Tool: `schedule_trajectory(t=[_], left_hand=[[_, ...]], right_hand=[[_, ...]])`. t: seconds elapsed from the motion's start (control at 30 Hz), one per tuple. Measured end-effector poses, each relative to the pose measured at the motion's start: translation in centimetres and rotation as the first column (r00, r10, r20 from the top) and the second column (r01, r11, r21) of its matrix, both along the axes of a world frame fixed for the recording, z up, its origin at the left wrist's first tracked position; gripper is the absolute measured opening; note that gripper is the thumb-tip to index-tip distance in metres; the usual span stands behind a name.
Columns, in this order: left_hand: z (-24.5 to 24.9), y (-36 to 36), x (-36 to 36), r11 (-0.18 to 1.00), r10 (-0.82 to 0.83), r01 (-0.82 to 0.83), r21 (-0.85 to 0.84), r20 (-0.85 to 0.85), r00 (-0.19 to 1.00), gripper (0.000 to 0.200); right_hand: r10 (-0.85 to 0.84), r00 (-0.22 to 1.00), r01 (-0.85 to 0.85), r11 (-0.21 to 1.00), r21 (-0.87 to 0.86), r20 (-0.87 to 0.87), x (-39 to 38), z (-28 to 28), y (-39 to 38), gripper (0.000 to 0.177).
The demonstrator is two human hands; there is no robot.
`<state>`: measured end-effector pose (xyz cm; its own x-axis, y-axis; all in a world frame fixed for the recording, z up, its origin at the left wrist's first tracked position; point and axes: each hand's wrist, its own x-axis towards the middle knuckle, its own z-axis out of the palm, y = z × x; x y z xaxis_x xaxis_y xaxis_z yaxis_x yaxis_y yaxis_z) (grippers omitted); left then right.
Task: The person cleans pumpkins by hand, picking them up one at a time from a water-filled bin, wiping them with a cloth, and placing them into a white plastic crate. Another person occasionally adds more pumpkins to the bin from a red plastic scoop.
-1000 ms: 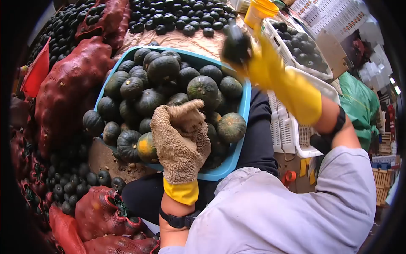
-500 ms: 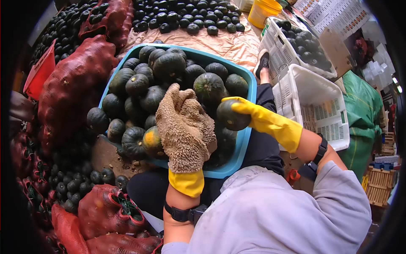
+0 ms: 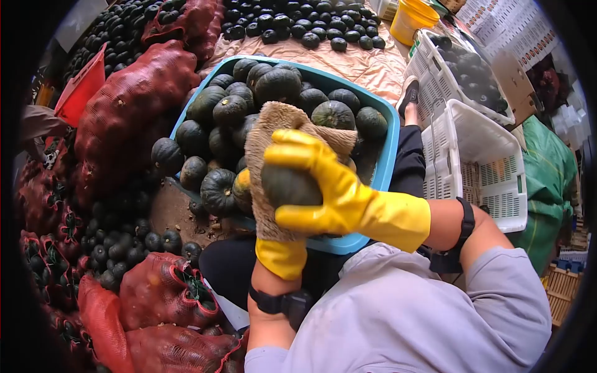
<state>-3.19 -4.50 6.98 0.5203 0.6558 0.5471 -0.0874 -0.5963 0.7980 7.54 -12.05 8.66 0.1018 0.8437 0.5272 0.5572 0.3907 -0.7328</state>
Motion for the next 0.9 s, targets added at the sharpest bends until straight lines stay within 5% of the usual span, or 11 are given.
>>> schedule_trajectory(t=[0.07,0.1,0.2,0.23,0.37,0.57,0.7,0.8,0.9], left_hand=[[-0.4,0.2,0.0,1.0,0.009,-0.009,0.01,-0.03,1.0,0.078],[-0.5,0.2,0.2,1.0,0.02,-0.02,0.017,-0.038,0.999,0.08],[-0.7,-0.2,0.3,0.998,0.041,-0.038,0.058,-0.045,0.998,0.088],[-0.4,-0.1,0.1,0.995,0.032,-0.028,0.095,-0.042,0.999,0.09],[-0.1,0.1,-0.4,0.984,0.001,0.013,0.176,-0.079,0.997,0.097],[-1.7,-0.1,-0.4,0.967,0.065,-0.017,0.256,-0.182,0.981,0.102],[-2.6,-0.6,-0.7,0.941,0.121,-0.026,0.338,-0.26,0.958,0.106],[-2.9,-1.2,-1.0,0.921,0.161,-0.031,0.389,-0.307,0.938,0.108],[-1.9,-0.1,-0.4,0.956,0.084,-0.022,0.294,-0.203,0.976,0.105]], right_hand=[[0.038,0.949,-0.049,0.998,0.029,0.314,1.4,-0.5,-0.1,0.081],[-0.004,0.977,-0.031,0.987,0.16,0.212,2.8,-1.1,1.7,0.078],[-0.483,0.87,0.468,0.872,0.142,0.1,5.2,-2.5,5.6,0.078],[-0.394,0.898,0.35,0.909,0.227,0.195,4.6,-2.1,4.3,0.076],[0.046,0.967,-0.051,0.999,0.013,0.251,4.1,-1.4,1.3,0.071],[-0.374,0.774,0.288,0.927,0.241,0.511,3.2,-2.4,1.6,0.071],[-0.357,0.882,0.322,0.933,0.16,0.308,3.1,-1.7,0.5,0.069],[-0.424,0.905,0.423,0.9,0.102,-0.009,2.4,-2.5,-0.5,0.07],[-0.225,0.968,0.22,0.974,0.054,0.109,0.5,-1.5,-2.9,0.075]])
